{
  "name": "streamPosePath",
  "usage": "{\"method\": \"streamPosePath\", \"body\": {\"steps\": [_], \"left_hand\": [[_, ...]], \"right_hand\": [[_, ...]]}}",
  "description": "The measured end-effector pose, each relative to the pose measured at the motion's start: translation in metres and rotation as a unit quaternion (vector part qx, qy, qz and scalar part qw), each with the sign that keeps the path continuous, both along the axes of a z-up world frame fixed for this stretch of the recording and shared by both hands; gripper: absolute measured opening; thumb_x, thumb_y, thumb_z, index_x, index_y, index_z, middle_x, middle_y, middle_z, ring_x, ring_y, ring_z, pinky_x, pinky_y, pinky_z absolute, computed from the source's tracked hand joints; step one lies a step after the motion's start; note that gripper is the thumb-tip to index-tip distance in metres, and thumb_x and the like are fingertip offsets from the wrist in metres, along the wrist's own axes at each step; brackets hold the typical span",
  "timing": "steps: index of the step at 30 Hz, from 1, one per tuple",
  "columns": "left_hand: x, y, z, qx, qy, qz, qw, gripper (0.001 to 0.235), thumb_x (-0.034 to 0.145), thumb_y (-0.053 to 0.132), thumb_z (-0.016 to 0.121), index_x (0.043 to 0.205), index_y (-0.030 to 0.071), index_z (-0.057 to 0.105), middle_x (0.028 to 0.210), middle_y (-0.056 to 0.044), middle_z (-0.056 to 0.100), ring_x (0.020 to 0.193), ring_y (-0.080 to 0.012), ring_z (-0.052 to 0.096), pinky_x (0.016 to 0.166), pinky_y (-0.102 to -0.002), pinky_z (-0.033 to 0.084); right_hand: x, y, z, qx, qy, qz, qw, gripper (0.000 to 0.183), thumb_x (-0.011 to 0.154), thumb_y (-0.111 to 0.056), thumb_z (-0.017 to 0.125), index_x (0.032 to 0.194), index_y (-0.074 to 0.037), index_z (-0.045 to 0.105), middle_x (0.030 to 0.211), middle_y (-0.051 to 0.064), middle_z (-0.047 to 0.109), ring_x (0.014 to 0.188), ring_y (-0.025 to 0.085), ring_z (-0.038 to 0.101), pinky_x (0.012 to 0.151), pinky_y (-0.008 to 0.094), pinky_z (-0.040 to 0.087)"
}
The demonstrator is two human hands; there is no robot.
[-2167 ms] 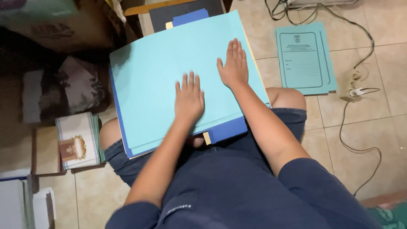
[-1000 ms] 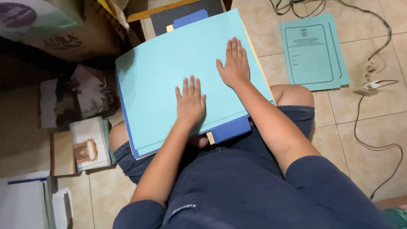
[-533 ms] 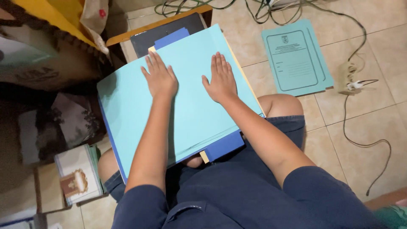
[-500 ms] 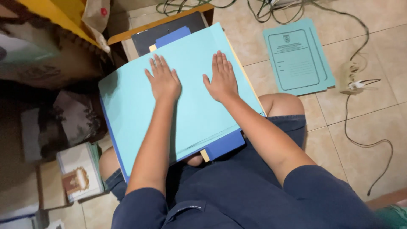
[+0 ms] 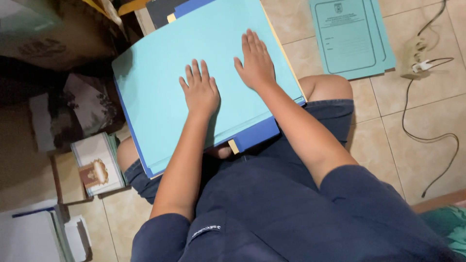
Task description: Pressing and smoothing a stack of light blue folders to flatten them and ensure documents are properly seated inside.
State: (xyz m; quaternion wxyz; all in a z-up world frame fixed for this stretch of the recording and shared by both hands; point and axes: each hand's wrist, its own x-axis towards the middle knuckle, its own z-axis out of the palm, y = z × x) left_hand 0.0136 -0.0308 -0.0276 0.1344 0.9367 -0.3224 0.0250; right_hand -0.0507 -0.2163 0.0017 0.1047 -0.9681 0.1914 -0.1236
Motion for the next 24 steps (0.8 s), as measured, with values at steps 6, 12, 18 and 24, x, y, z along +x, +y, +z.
{"method": "streamPosePath", "body": {"steps": [6, 12, 18, 24], "left_hand": [[0.031, -0.027, 0.035, 0.072, 0.12, 0.081, 0.987, 0.06, 0.11, 0.03, 0.026, 0.164, 0.007, 0.017, 0.17, -0.018, 0.013, 0.156, -0.0373, 0.009, 0.125, -0.058, 0.012], [0.026, -0.025, 0.038, 0.021, 0.091, 0.082, 0.992, 0.056, 0.11, 0.024, 0.027, 0.162, 0.005, 0.024, 0.168, -0.018, 0.02, 0.154, -0.037, 0.016, 0.123, -0.055, 0.013], [0.026, -0.025, 0.038, 0.021, 0.088, 0.085, 0.992, 0.053, 0.11, 0.021, 0.027, 0.161, 0.005, 0.025, 0.166, -0.017, 0.022, 0.153, -0.0353, 0.017, 0.122, -0.054, 0.014], [0.025, -0.026, 0.043, 0.022, 0.096, 0.091, 0.991, 0.053, 0.11, 0.021, 0.027, 0.161, 0.006, 0.026, 0.167, -0.016, 0.021, 0.154, -0.0342, 0.017, 0.123, -0.054, 0.013]], "right_hand": [[-0.07, 0.002, 0.01, 0.127, -0.066, 0.056, 0.988, 0.049, 0.098, -0.02, 0.069, 0.141, -0.002, 0.057, 0.153, 0.017, 0.051, 0.144, 0.033, 0.045, 0.122, 0.044, 0.034], [-0.107, -0.202, -0.091, 0.187, -0.214, -0.109, 0.953, 0.014, 0.098, -0.016, 0.073, 0.112, -0.018, 0.076, 0.095, 0.007, 0.072, 0.094, 0.023, 0.071, 0.082, 0.034, 0.055], [-0.138, -0.344, -0.193, 0.117, 0.191, -0.283, 0.933, 0.056, 0.088, -0.04, 0.078, 0.122, 0.003, 0.07, 0.114, 0.028, 0.07, 0.106, 0.046, 0.068, 0.08, 0.06, 0.058], [-0.113, -0.333, -0.2, 0.158, 0.324, -0.278, 0.891, 0.09, 0.064, -0.033, 0.086, 0.133, 0.008, 0.046, 0.13, 0.036, 0.051, 0.115, 0.056, 0.06, 0.083, 0.068, 0.058]]}}
